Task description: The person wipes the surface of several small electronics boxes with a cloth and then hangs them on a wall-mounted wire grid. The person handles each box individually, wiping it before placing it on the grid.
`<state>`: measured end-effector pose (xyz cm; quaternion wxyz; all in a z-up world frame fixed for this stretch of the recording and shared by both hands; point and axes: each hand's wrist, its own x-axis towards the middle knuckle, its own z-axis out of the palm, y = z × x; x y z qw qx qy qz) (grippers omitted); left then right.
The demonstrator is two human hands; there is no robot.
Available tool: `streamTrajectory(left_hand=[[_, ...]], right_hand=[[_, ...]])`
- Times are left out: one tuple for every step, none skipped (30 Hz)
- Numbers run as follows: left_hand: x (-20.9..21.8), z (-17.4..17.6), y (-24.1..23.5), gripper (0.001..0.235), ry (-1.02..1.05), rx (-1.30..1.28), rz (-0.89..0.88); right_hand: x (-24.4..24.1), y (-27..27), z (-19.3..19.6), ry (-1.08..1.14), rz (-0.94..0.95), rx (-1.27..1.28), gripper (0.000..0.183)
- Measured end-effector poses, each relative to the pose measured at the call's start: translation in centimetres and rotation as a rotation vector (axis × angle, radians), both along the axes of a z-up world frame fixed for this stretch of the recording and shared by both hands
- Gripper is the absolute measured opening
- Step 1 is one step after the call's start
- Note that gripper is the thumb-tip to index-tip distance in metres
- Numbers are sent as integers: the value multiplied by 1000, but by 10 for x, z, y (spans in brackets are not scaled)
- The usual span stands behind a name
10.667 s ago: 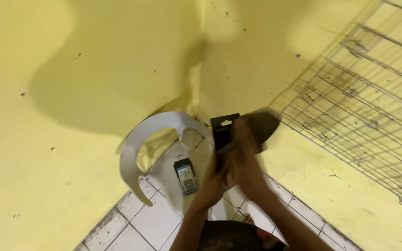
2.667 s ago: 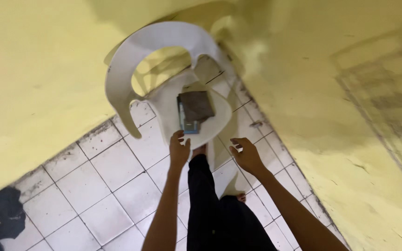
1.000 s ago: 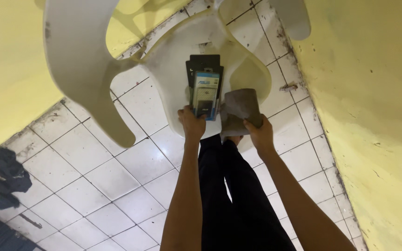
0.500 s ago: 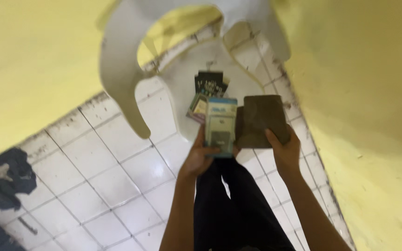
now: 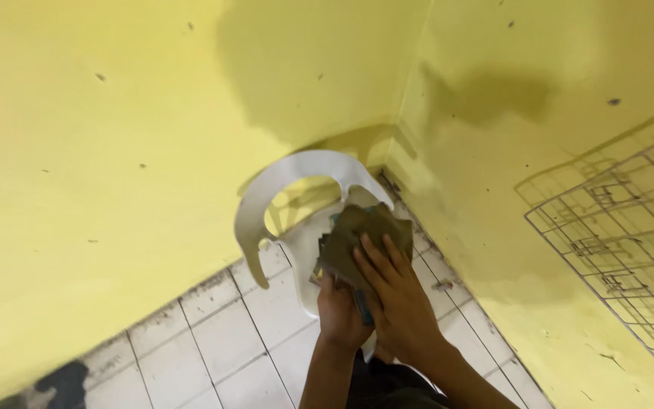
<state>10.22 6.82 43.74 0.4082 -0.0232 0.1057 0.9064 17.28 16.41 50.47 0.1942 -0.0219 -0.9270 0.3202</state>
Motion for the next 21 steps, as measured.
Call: streamTrajectory(left_hand=[[0, 10, 0, 78, 9, -17, 11], [6, 16, -1, 79, 8, -33, 22], [12, 19, -2, 78, 76, 56, -10], [14, 20, 2, 78, 144, 155, -43], [15, 20, 5, 78, 211, 255, -77], [18, 20, 9, 71, 245, 160, -61], [19, 19, 13, 65, 279, 65, -43], [25, 17, 14, 59, 305, -33, -26], [27, 16, 16, 59, 327, -67, -45], [32, 15, 15, 60, 344, -107, -67], [36, 15, 14, 61, 361, -147, -90], [35, 17, 17, 61, 346, -151, -116], [33, 21, 19, 60, 332, -154, -142], [34, 24, 19, 60, 312, -160, -164], [35, 27, 19, 61, 359, -172, -156], [36, 31, 18, 61, 405, -185, -144], [36, 35, 16, 62, 450, -197, -131], [36, 41, 13, 61, 443, -255, -105], [34, 46, 9, 60, 435, -314, -79], [31, 54, 7, 59, 432, -371, -46], [27, 61, 6, 58, 438, -446, 36]], right_hand=[[14, -5, 7, -6, 13, 34, 61], [31, -7, 14, -23, 23, 69, 63], [46, -13, 19, -10, 11, 107, 61], [56, -16, 24, 1, -3, 155, 59], [61, -16, 29, 12, -18, 203, 58], [65, -16, 34, 17, -26, 207, 57], [64, -15, 37, 22, -34, 212, 56], [65, -15, 38, 20, -44, 212, 56], [62, -13, 37, 44, -65, 195, 55], [58, -11, 35, 62, -88, 171, 54], [53, -7, 32, 81, -111, 147, 54], [44, 1, 30, 115, -133, 131, 53], [35, 11, 26, 149, -155, 116, 53], [27, 19, 22, 178, -173, 100, 53], [18, 30, 18, 211, -160, 71, 52], [10, 43, 15, 243, -143, 42, 52], [6, 53, 11, 276, -126, 12, 52], [1, 66, 8, 140, -213, -263, 47], [-2, 79, 5, -3, -292, -536, 48], [-3, 86, 1, -149, -355, -805, 55], [3, 89, -5, 6, -318, -856, 50]])
